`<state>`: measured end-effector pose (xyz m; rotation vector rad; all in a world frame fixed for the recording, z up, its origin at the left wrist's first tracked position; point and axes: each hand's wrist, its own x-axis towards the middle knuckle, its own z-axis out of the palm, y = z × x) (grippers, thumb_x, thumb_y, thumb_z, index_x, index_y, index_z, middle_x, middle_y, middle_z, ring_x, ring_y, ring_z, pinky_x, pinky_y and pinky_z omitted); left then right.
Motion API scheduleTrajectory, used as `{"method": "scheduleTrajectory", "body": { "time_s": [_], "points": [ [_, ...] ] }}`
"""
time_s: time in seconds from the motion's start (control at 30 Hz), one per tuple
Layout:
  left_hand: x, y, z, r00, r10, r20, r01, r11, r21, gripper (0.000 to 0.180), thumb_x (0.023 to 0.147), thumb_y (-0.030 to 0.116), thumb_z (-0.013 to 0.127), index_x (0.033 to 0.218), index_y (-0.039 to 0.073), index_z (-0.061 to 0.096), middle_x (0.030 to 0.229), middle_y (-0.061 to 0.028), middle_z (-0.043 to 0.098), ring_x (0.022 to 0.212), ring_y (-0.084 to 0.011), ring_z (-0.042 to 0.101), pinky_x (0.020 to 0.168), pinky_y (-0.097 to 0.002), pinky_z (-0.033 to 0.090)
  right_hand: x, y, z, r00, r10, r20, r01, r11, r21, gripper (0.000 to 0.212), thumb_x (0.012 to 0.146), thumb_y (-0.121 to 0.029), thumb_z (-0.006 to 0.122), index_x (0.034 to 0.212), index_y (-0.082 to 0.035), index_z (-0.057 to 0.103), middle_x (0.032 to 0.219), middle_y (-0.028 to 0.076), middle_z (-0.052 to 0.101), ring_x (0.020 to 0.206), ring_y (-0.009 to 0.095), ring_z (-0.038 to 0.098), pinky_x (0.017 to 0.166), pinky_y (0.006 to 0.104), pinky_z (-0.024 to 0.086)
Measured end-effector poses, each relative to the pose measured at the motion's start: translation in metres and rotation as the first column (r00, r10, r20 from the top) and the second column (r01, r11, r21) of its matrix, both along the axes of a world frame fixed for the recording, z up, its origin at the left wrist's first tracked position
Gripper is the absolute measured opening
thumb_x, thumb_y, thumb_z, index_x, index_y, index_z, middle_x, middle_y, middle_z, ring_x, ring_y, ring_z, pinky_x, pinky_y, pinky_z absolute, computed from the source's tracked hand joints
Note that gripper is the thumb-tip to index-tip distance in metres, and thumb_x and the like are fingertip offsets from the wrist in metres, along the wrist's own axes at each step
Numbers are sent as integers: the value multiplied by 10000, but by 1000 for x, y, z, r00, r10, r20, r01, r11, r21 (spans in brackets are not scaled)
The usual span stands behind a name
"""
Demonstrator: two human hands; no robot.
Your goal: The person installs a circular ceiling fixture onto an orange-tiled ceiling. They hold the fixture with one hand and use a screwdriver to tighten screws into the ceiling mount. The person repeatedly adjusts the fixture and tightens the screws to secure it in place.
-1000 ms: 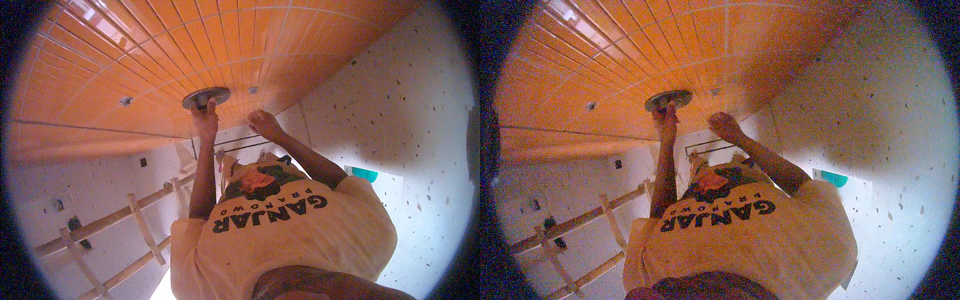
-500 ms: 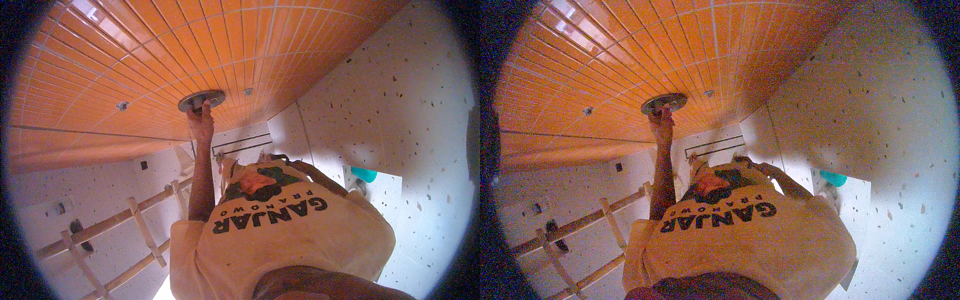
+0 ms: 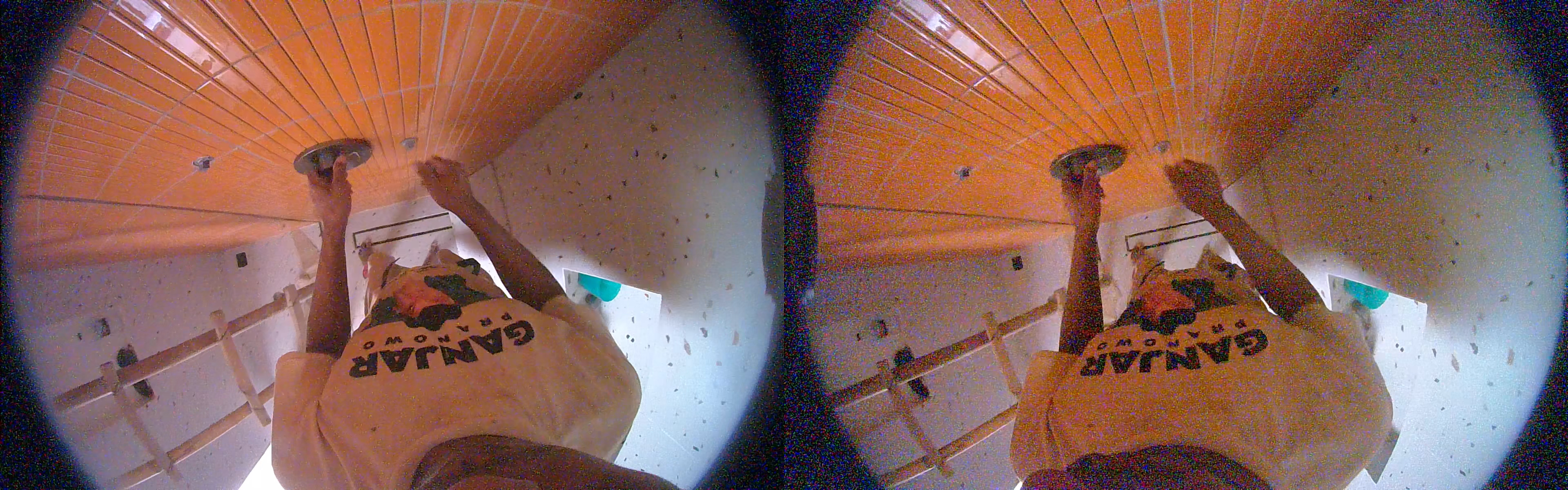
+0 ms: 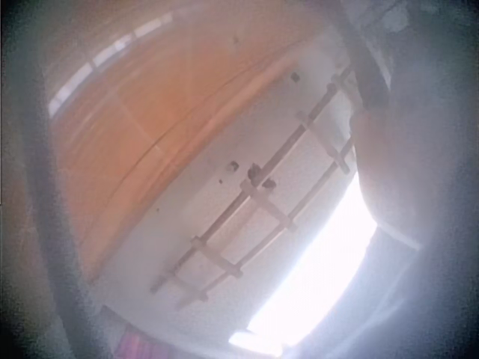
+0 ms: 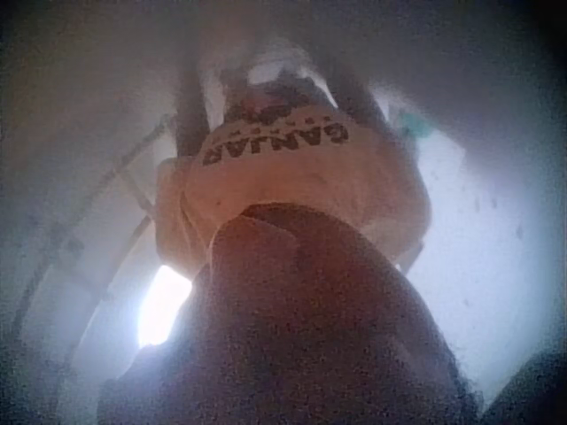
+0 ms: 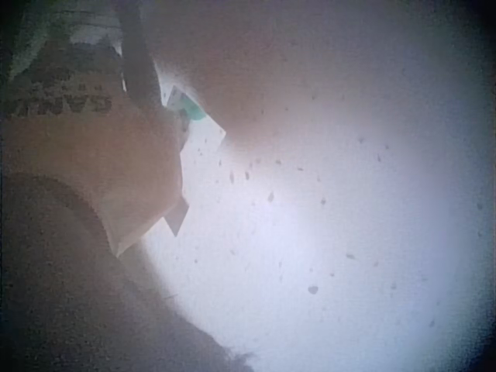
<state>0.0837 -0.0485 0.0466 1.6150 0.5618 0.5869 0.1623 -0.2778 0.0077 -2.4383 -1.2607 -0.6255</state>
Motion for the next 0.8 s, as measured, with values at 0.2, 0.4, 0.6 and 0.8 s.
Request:
{"method": "scheduleTrajectory", "body": {
  "time_s": [0.2,0.4,0.6,0.8],
  "points": [
    [4,-5,-1,998,23,-63,-26,999,-43,407,851,351,681,994,13,504,677,-38,556,511,-100,500,424,-276,390,20,85,49,909,-102,-404,244,916,318,309,870,-392,587,811,-102,676,690,127,649,640,340,633,591,451,513],
    [9,2,-15,992,62,-110,-56,997,54,427,857,326,667,1040,-23,502,799,-114,620,642,-190,583,556,-333,463,17,104,73,919,-192,-345,303,902,307,298,895,-376,537,868,-128,700,783,100,682,658,310,648,636,403,525],
    [11,10,-34,998,50,-26,-47,993,105,443,870,302,650,1103,-37,487,902,-147,630,771,-212,590,663,-354,486,11,117,55,963,-178,-202,240,907,347,212,869,-303,595,819,-114,679,752,117,669,694,321,655,637,411,524],
    [8,5,-16,999,-16,-39,16,1000,11,457,868,312,657,1119,-27,480,882,-113,624,703,-164,572,590,-313,467,1,104,48,912,47,-407,147,890,432,231,866,-269,619,994,-76,616,880,139,662,768,332,658,664,428,528]
  ]
}}
